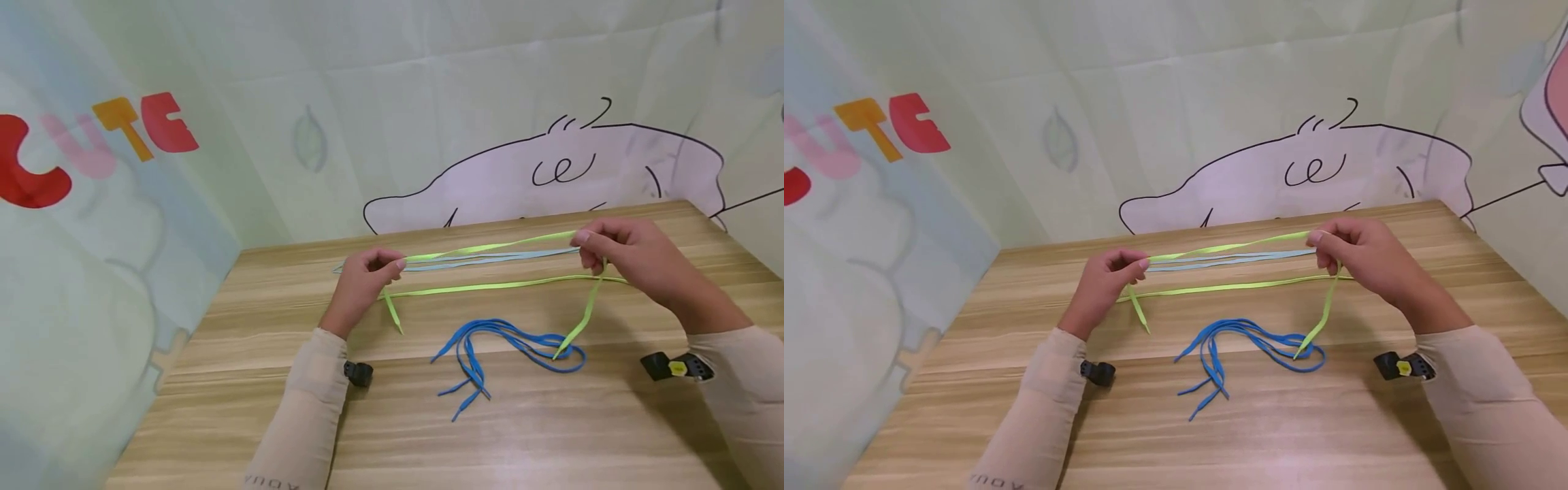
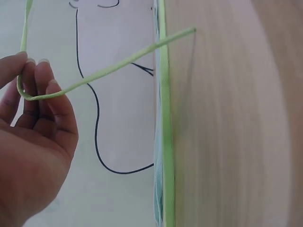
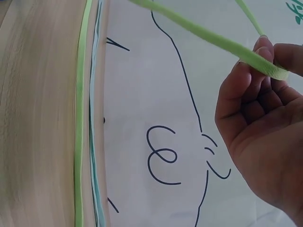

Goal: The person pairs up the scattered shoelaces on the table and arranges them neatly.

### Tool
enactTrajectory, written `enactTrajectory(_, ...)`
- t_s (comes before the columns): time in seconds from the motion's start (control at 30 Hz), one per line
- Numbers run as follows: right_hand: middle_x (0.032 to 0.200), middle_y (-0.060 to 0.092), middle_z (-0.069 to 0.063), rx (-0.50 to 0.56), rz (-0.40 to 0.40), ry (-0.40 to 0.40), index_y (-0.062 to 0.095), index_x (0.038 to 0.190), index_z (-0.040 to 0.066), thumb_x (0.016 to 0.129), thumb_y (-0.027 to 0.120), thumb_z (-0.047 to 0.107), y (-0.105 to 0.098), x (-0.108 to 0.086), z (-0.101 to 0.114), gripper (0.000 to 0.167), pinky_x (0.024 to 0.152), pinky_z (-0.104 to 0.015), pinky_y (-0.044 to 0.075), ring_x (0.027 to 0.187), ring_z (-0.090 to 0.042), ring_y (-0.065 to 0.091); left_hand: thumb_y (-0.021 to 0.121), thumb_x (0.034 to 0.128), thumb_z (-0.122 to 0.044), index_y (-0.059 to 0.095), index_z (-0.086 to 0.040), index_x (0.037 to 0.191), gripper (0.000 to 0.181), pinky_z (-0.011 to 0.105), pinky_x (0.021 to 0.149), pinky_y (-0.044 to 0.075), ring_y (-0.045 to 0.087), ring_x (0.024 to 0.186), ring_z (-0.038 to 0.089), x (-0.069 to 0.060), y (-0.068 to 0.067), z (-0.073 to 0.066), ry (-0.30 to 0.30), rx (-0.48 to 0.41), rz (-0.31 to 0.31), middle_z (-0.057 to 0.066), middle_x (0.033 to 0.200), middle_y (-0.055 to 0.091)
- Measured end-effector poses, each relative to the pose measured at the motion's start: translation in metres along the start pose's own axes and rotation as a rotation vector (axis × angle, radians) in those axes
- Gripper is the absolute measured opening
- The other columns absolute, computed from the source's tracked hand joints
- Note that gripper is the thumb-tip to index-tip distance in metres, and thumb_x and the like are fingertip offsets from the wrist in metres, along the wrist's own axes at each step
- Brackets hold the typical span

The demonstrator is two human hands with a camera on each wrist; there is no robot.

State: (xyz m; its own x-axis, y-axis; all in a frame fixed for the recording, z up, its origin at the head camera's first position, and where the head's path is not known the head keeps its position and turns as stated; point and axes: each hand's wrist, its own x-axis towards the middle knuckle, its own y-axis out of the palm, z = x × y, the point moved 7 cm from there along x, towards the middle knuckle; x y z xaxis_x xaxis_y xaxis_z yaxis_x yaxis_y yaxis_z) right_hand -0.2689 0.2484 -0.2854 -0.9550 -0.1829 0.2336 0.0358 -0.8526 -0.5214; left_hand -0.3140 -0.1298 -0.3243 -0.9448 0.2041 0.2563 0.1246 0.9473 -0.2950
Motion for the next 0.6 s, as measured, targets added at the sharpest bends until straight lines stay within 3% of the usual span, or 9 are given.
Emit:
enactTrajectory(0.17,0.083,0.062,-0.011,0.011,-0.026,0.028,0.067,0.100,0.003,0.104,0.054,0.036,-0.005,0.000,-0.005,0.036,0.067,-0.029,0.051,0.075,-0.023,0.059,0.073,0.0934,-0.024,0.072,-0.006,0.108,0.023,0.051,0.086,0.051,0.063,0.084,0.024,0.002,-0.008,0.007,-0.048,-0.022,0.014,0.017,0.098,0.066)
enactTrajectory(0.43,0.078,0.060,-0.009,0.026,-0.080,0.025,0.067,0.101,0.000,0.104,0.055,0.034,-0.015,0.002,-0.012,0.036,0.066,-0.027,0.050,0.071,-0.020,0.058,0.072,0.0943,-0.027,0.072,-0.007,0.109,0.025,0.047,0.086,0.052,0.063,0.086,0.026,0.002,-0.017,0.009,-0.067,0.010,0.005,0.017,0.101,0.066)
enactTrajectory(0.6,0.077,0.059,-0.007,0.027,-0.096,0.072,0.066,0.102,0.001,0.103,0.056,0.037,-0.020,0.003,-0.022,0.038,0.066,-0.027,0.048,0.071,-0.020,0.058,0.072,0.0942,-0.023,0.071,-0.005,0.111,0.025,0.042,0.084,0.053,0.064,0.085,0.024,0.004,-0.019,0.011,-0.067,0.005,-0.010,0.014,0.101,0.066)
